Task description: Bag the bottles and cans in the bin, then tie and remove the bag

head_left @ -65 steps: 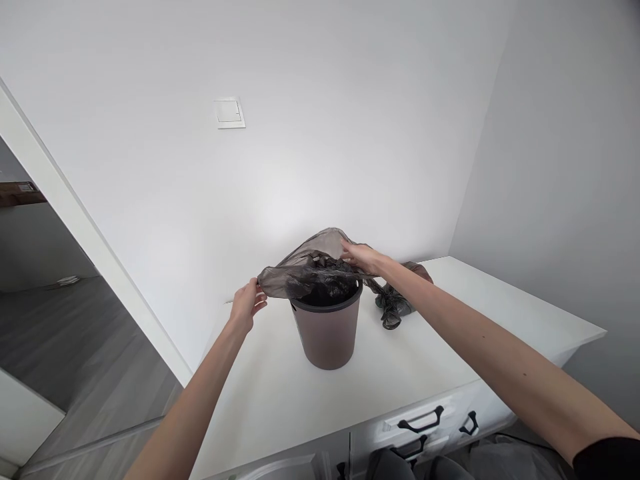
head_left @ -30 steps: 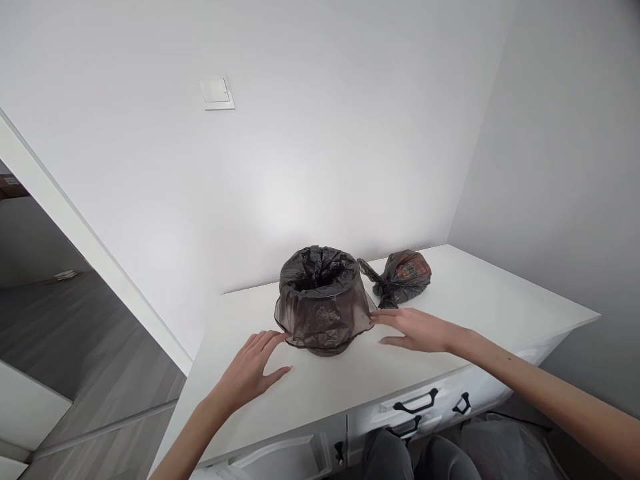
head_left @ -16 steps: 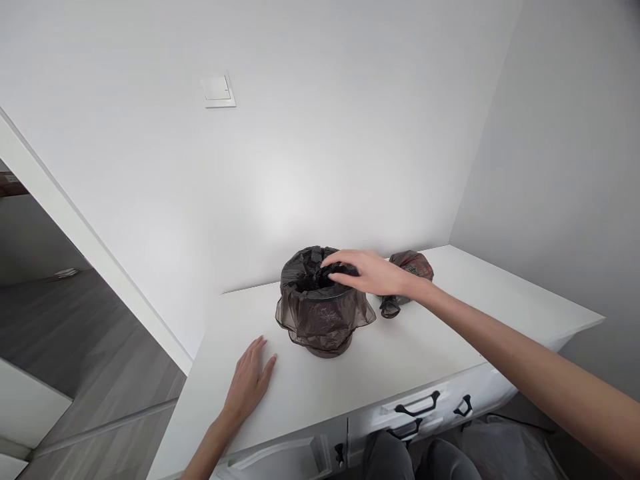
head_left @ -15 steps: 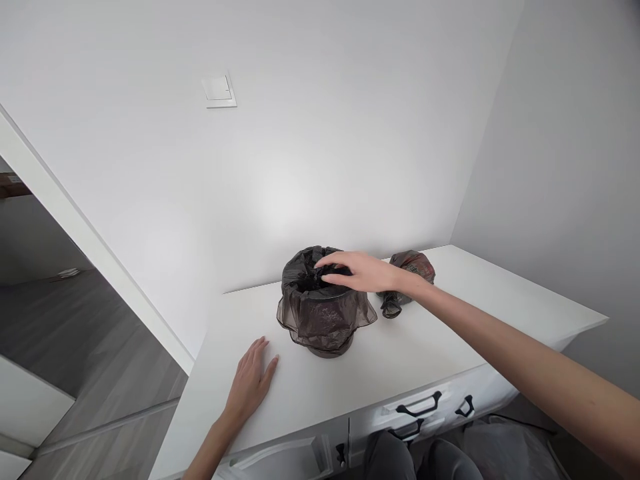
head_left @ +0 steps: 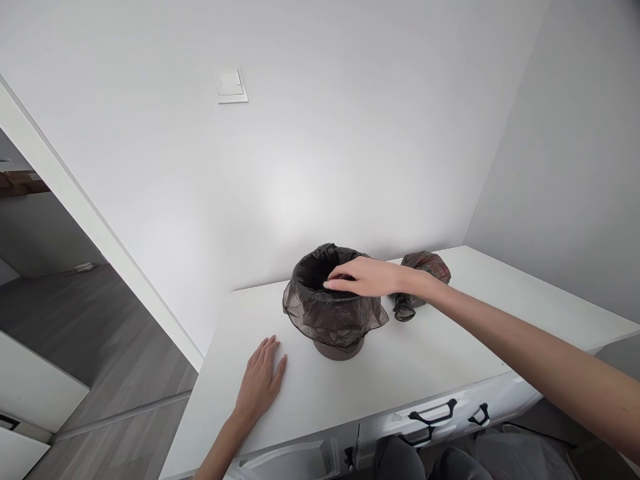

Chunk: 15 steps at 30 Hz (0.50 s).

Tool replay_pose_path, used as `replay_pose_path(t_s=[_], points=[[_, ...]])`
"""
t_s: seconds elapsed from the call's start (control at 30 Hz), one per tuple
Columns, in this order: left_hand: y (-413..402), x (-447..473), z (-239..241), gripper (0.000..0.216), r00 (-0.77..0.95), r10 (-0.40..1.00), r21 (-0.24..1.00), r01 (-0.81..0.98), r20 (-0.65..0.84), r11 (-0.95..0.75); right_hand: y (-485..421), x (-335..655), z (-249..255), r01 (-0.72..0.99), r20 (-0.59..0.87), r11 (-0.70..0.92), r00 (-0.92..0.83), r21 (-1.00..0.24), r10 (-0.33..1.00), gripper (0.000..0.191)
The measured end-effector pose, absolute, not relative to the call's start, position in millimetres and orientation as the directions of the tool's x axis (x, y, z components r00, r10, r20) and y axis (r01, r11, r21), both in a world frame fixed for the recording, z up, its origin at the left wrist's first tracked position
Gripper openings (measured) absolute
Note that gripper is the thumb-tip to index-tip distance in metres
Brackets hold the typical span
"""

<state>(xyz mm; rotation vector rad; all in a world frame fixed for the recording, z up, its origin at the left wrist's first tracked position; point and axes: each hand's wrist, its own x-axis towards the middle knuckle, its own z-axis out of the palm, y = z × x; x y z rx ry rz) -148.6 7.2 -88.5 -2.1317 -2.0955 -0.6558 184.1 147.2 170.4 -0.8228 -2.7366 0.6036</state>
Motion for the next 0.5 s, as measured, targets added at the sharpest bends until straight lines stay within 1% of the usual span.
replay_pose_path(t_s=[0.07,0.1,0.23,0.3,0.4,0.5], points=[[8,-148,-90,0.049,-0.026,0.933,0.231,0.971,0.36,-0.061,135,197,166,0.428,0.103,0.792,-0.85,-0.436,0.516,0.055],[8,-148,-90,0.049,-0.026,0.933,0.228,0.972,0.36,-0.061,131,202,162,0.412,0.112,0.815,-0.863,-0.408,0.493,0.054],[8,-148,-91,0.049,-0.025,0.933,0.228,0.972,0.358,-0.061,122,210,146,0.445,0.16,0.878,-0.867,-0.174,0.471,0.036],[9,-149,-91,0.049,-0.029,0.936,0.229,0.972,0.35,-0.056,116,213,148,0.464,0.15,0.88,-0.867,-0.102,0.475,0.035],[9,-150,-92,0.049,-0.034,0.942,0.23,0.972,0.334,-0.046,100,229,161,0.464,0.151,0.883,-0.87,-0.073,0.47,0.04],[11,-151,-95,0.049,-0.034,0.941,0.232,0.972,0.337,-0.048,80,259,178,0.45,0.198,0.891,-0.869,-0.065,0.453,0.047]])
